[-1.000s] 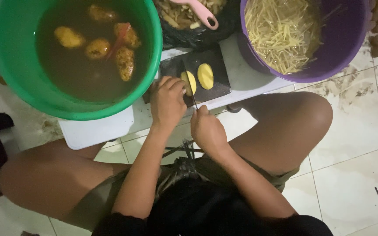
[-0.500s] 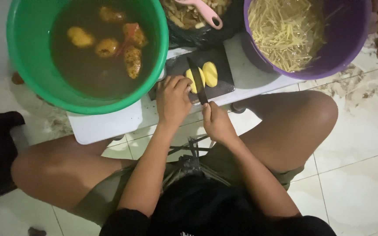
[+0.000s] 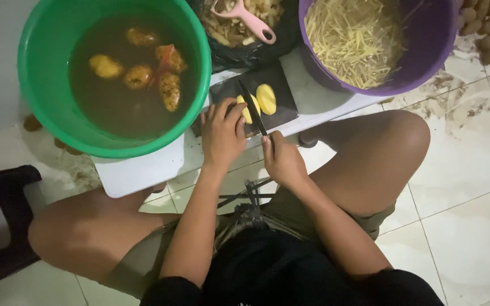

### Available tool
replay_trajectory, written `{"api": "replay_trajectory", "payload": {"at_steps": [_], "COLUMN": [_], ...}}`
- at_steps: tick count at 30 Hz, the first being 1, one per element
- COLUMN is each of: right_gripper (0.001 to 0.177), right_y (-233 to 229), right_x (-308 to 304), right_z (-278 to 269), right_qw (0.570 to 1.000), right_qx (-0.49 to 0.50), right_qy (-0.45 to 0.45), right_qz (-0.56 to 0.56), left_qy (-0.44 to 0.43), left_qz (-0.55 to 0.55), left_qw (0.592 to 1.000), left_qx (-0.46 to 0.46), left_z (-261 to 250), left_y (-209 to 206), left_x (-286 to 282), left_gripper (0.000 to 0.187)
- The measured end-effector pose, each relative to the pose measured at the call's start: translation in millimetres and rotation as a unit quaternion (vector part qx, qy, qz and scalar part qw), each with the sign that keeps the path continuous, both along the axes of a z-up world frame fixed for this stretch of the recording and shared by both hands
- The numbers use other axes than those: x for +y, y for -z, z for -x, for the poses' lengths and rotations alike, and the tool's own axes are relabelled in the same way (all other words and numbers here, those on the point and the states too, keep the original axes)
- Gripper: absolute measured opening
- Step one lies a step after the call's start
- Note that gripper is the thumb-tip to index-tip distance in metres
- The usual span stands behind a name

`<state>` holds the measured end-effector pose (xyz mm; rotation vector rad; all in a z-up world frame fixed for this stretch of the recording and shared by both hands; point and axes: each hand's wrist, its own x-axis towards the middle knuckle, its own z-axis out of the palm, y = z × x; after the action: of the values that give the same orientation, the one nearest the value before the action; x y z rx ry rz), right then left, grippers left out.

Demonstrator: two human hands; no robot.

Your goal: Peeling a potato with a hand peeler and then slicing it into thin julienne strips using a knife on a cutting board.

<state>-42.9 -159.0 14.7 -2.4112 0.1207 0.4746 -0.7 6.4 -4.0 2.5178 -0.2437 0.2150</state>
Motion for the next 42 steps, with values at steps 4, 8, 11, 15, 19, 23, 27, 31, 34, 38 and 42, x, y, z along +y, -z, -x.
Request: {"api": "replay_trajectory", "payload": {"at_steps": [4,8,11,15,19,23,27,31,34,38,42], "right_gripper": [0.043,0.041,0.041,0.039,0.036,0.037,0.035,0.035,0.038,0.040,0.037], "right_y": [-11,-1,0,-4,-14,-10,-16,-10,-6,-7,-7], "right_x": [3,1,0,-2,1,-1,-1,-2,-5,-9,-11], "right_z": [4,4,4,3,2,0,2,1,0,-1,5], "right_qw": [1.000,1.000,1.000,0.999,0.999,0.998,0.997,0.998,0.999,1.000,0.998], "right_qx": [0.002,0.004,0.001,0.004,-0.005,-0.018,-0.020,-0.025,-0.016,-0.016,-0.027], "right_qy": [0.003,-0.014,-0.024,-0.016,-0.014,-0.006,-0.006,-0.003,0.003,0.001,0.011], "right_qz": [-0.016,-0.021,-0.011,0.029,0.045,0.067,0.068,0.054,0.029,-0.026,-0.061], "left_qy": [0.001,0.019,0.032,0.038,0.028,0.029,0.020,0.018,0.014,0.010,-0.010], "left_qz": [-0.020,-0.031,-0.040,-0.040,-0.054,-0.068,-0.078,-0.063,-0.069,-0.042,-0.008], "left_qw": [1.000,0.999,0.997,0.996,0.996,0.995,0.994,0.995,0.995,0.997,1.000], "left_qx": [0.020,0.040,0.054,0.064,0.064,0.064,0.070,0.078,0.078,0.060,-0.013], "left_z": [-1,-4,-5,-4,-5,-6,-7,-3,0,3,3], "left_y": [-9,-7,-2,-5,-7,-16,-16,-20,-21,-20,-7], "left_x": [-2,0,1,2,2,3,2,2,5,9,16], "left_gripper": [0.034,0.041,0.053,0.063,0.061,0.062,0.062,0.062,0.060,0.058,0.035]}}
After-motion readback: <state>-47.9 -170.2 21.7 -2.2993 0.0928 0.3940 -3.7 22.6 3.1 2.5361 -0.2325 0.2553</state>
